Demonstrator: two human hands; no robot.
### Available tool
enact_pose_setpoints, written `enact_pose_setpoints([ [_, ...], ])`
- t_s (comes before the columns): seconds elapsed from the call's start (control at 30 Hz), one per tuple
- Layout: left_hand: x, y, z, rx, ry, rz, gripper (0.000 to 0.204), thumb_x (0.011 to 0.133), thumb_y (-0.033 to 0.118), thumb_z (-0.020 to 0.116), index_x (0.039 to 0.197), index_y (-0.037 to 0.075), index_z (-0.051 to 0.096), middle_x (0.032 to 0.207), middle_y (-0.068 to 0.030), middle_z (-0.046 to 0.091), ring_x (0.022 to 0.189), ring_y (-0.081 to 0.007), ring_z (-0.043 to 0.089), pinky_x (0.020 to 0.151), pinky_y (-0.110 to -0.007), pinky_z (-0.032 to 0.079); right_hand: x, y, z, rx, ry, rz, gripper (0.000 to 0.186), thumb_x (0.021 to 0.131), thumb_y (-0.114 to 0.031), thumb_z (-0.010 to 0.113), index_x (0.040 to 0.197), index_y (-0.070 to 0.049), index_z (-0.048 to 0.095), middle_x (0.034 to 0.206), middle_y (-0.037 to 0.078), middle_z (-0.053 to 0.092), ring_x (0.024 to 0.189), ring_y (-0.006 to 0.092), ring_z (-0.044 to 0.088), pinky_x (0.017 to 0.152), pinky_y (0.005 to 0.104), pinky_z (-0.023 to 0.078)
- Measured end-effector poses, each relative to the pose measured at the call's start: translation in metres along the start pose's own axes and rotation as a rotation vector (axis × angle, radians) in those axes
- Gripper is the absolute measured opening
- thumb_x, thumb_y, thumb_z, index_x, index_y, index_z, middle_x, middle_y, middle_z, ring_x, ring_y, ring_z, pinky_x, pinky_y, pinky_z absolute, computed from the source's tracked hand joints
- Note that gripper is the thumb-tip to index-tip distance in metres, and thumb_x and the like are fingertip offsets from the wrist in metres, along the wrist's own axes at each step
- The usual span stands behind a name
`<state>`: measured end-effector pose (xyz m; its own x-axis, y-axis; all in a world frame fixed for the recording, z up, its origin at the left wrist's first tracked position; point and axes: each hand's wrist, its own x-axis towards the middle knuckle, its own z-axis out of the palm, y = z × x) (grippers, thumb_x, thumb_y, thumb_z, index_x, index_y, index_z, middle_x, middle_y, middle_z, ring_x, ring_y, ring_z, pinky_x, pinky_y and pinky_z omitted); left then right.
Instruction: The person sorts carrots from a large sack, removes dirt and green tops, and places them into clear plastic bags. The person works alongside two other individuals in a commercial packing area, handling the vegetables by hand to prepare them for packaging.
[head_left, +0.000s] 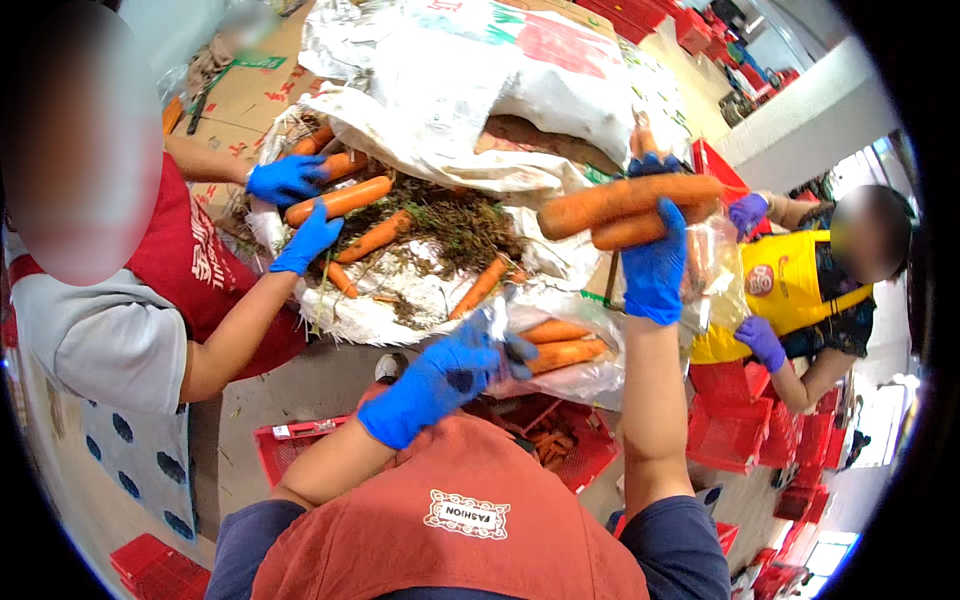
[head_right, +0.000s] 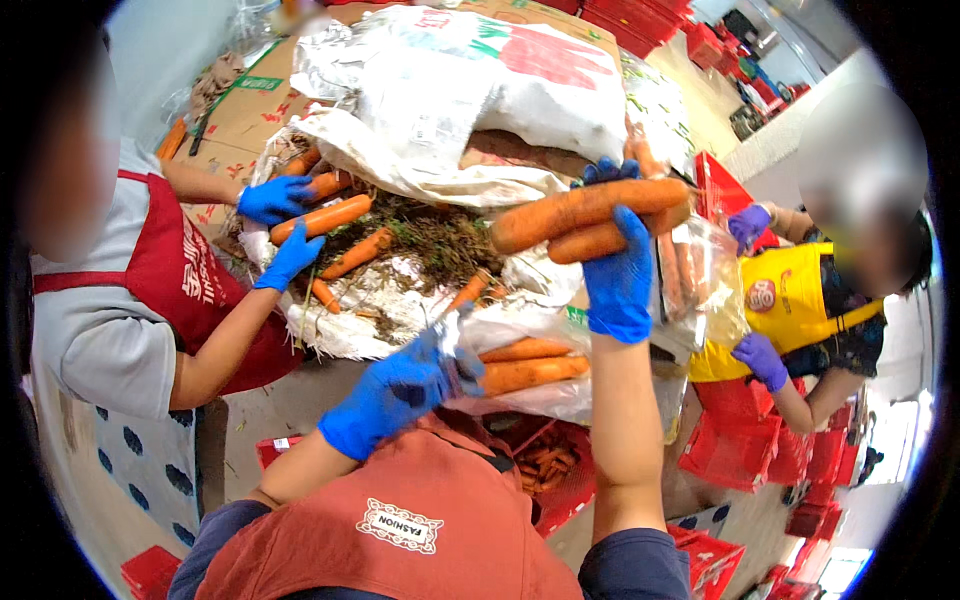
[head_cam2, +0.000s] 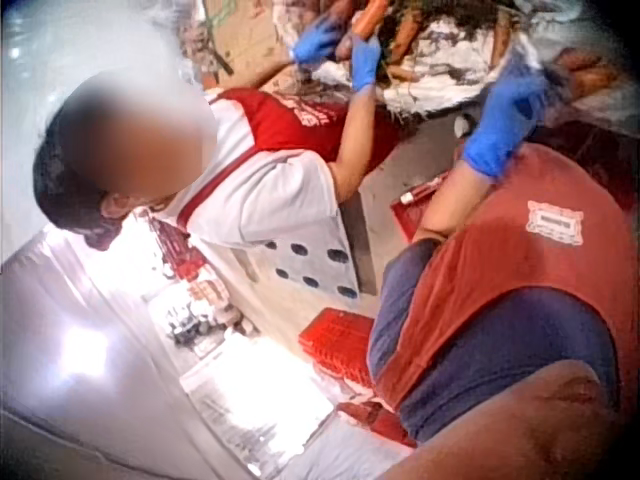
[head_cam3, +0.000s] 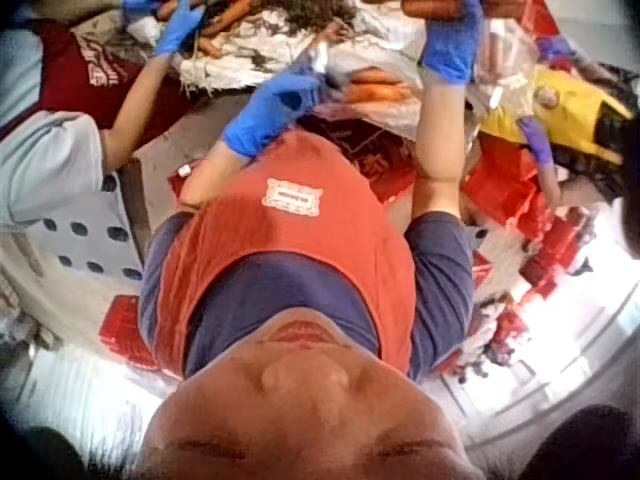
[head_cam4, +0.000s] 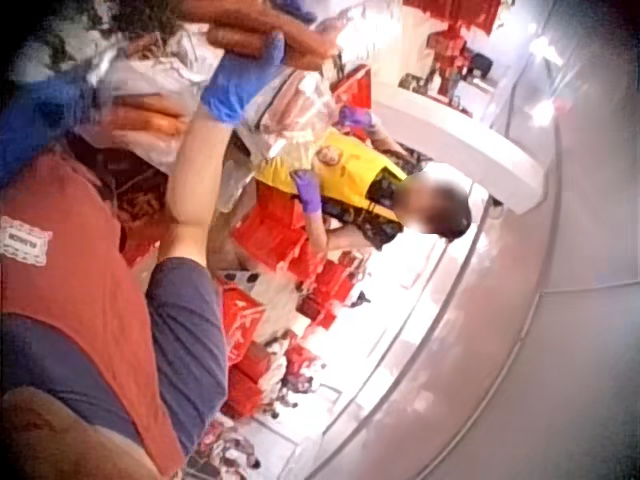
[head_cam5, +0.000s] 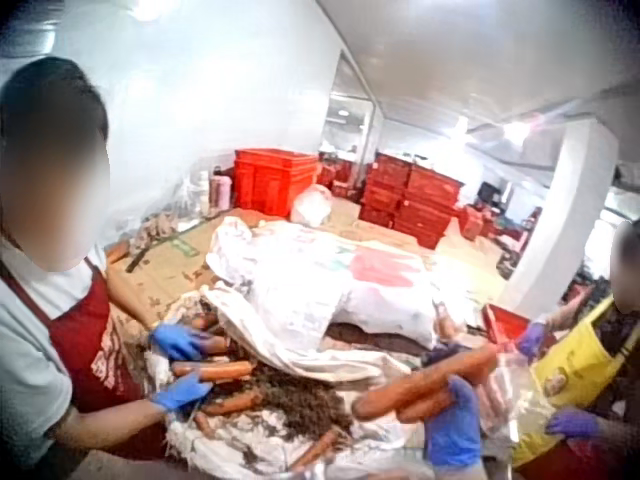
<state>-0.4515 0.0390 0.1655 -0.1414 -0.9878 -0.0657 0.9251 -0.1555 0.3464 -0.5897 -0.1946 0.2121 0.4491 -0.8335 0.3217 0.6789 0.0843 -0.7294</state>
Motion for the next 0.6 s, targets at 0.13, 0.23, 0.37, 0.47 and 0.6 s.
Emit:
enact_pose_setpoints([
  [0.13, 0.009, 0.005, 0.003, 0.01, -0.013, -0.003, 0.077, 0.078, 0.004, 0.053, 0.143, 0.009, 0.012, 0.109, -0.0179, 0.054, 0.099, -0.0274, 0.056, 0.093, -0.039, 0.042, -0.057, -0.04, -0.003, -0.512, -0.303, 0.358, 0.041, 0.077, -0.022, 0.064, 0.112, -0.003, 0.055, 0.106, 0.01, 0.06, 0.096, 0.0225, 0.058, 0.087, 0.0359, 0.045],
  [0.23, 0.01, 0.003, 0.009, -0.003, -0.056, -0.026, 0.078, 0.078, 0.005, 0.053, 0.143, 0.011, 0.012, 0.107, -0.0178, 0.055, 0.096, -0.0288, 0.058, 0.092, -0.04, 0.042, -0.092, -0.009, -0.01, -0.967, -0.432, 0.595, 0.035, 0.068, -0.009, 0.073, 0.101, -0.004, 0.062, 0.095, 0.009, 0.064, 0.086, 0.0237, 0.062, 0.076, 0.0341, 0.051],
  [0.37, 0.002, -0.003, 0.011, -0.05, -0.054, -0.085, 0.078, 0.077, 0.005, 0.053, 0.143, 0.012, 0.014, 0.104, -0.0179, 0.056, 0.093, -0.03, 0.059, 0.091, -0.04, 0.043, -0.11, 0.027, -0.042, -1.704, -0.849, 0.345, 0.065, 0.059, -0.018, 0.078, 0.118, -0.01, 0.053, 0.114, 0.013, 0.056, 0.102, 0.0331, 0.055, 0.091, 0.0417, 0.042],
  [0.47, -0.004, -0.005, 0.005, -0.073, -0.029, -0.081, 0.078, 0.076, 0.006, 0.054, 0.143, 0.011, 0.015, 0.103, -0.018, 0.057, 0.093, -0.03, 0.059, 0.091, -0.04, 0.043, -0.131, 0.006, -0.073, -1.818, -0.776, 0.364, 0.091, 0.055, -0.028, 0.081, 0.133, -0.012, 0.036, 0.134, 0.015, 0.039, 0.121, 0.0356, 0.039, 0.103, 0.0493, 0.025],
  [0.6, -0.016, -0.006, 0.001, -0.095, -0.03, -0.088, 0.077, 0.075, 0.009, 0.054, 0.142, 0.009, 0.016, 0.103, -0.0175, 0.057, 0.095, -0.0282, 0.058, 0.09, -0.04, 0.044, -0.137, -0.053, -0.09, -1.861, -0.665, 0.671, 0.066, 0.065, -0.022, 0.076, 0.123, -0.005, 0.049, 0.112, 0.017, 0.058, 0.103, 0.0317, 0.056, 0.089, 0.0379, 0.044],
])
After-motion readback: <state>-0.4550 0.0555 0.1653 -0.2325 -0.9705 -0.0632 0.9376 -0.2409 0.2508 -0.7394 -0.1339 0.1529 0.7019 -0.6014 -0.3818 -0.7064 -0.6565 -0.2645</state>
